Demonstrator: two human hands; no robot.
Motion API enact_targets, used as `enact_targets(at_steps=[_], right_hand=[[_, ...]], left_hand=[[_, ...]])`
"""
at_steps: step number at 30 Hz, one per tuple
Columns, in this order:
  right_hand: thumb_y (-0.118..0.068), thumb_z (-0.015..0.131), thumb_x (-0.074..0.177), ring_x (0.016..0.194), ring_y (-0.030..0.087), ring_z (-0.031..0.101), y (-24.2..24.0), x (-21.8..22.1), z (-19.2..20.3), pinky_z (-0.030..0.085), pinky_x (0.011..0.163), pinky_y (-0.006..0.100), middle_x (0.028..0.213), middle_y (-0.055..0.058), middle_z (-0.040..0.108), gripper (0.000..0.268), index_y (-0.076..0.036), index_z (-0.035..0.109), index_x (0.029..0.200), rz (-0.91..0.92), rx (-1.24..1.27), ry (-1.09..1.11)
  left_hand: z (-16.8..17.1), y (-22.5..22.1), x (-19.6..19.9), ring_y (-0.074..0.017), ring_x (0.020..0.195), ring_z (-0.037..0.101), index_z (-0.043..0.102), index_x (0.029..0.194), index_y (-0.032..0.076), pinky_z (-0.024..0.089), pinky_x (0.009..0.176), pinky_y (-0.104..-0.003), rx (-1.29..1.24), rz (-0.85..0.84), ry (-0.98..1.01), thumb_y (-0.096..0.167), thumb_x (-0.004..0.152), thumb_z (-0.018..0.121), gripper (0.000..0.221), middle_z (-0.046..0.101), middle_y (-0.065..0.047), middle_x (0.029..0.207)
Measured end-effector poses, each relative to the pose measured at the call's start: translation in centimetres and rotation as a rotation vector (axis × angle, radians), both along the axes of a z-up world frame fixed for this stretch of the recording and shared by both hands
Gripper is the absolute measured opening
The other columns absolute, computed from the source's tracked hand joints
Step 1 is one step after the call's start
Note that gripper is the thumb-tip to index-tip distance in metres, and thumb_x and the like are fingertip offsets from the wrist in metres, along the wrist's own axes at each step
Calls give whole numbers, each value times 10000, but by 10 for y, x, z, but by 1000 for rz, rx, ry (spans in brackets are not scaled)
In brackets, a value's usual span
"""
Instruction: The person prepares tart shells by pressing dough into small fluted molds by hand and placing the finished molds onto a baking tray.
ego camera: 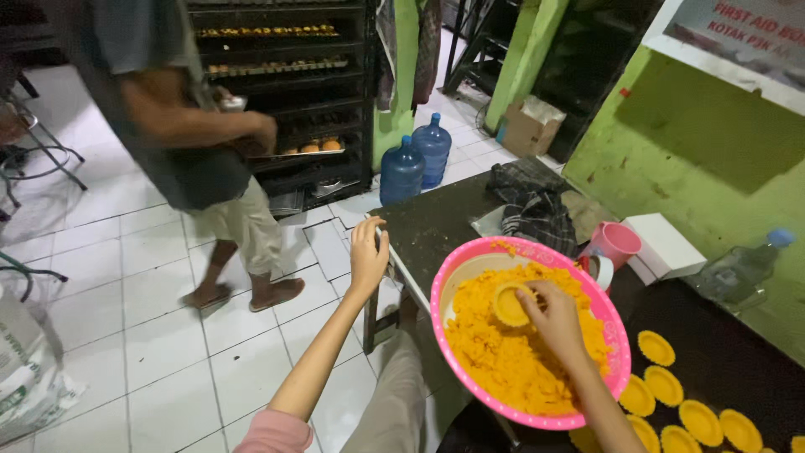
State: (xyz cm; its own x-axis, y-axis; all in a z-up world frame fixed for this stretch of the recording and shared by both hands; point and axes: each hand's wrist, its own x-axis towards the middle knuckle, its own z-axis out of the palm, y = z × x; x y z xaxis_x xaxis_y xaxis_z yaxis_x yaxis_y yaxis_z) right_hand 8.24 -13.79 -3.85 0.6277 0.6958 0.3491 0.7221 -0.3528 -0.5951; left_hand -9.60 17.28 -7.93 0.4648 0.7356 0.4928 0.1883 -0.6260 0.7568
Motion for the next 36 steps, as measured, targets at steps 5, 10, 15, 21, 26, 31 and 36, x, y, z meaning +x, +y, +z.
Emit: enact_targets(at_steps=[5,10,15,21,26,31,36], right_hand=[[-258,658,906,930,376,697,3,-9,6,598,741,413,1045,164,711,254,-64,710,1062,10,-14,53],[-331,572,902,954,193,700,5,-10,8,515,795,312,1075,29,736,320,-100,710,1075,16,-104,38],[-327,577,904,988,211,690,3,-3,4,502,829,330,1091,42,728,304,-99,710,1056,51,-114,15],[-301,571,915,995,214,682,4,-6,14,505,828,344,1083,48,715,281,-98,698,1063,60,-141,59],[-290,578,912,984,204,683,6,-10,21,520,805,331,1079,42,715,271,-100,702,1062,61,-142,91],[-283,581,911,979,207,685,6,-8,20,507,828,329,1060,48,719,265,-93,700,1051,79,-122,81],[-283,579,915,967,203,684,6,-13,25,516,798,323,1058,48,716,262,-94,698,1053,91,-106,77]], left_hand=[[2,1,32,-320,1350,388,546,1238,143,348,1075,-536,179,-7,169,252,993,474,277,488,-108,1349],[-8,25,86,-351,1376,333,566,1233,120,299,1031,-618,348,12,235,306,933,488,361,439,-159,1430],[-31,65,134,-463,1356,333,532,1219,113,304,1015,-670,251,166,426,368,907,510,403,402,-210,1461],[-74,82,146,-439,1369,299,498,1337,127,301,1016,-682,90,208,478,412,953,446,481,413,-201,1434],[-118,93,135,-369,1194,479,543,1263,30,337,1036,-496,218,244,287,311,954,465,425,556,-186,1255],[-135,113,133,-336,1280,431,531,1285,20,298,1093,-484,108,143,234,290,978,410,427,531,-160,1330],[-134,133,148,-399,1122,538,564,1200,41,387,962,-479,-208,75,32,320,981,424,381,599,-209,1155]])
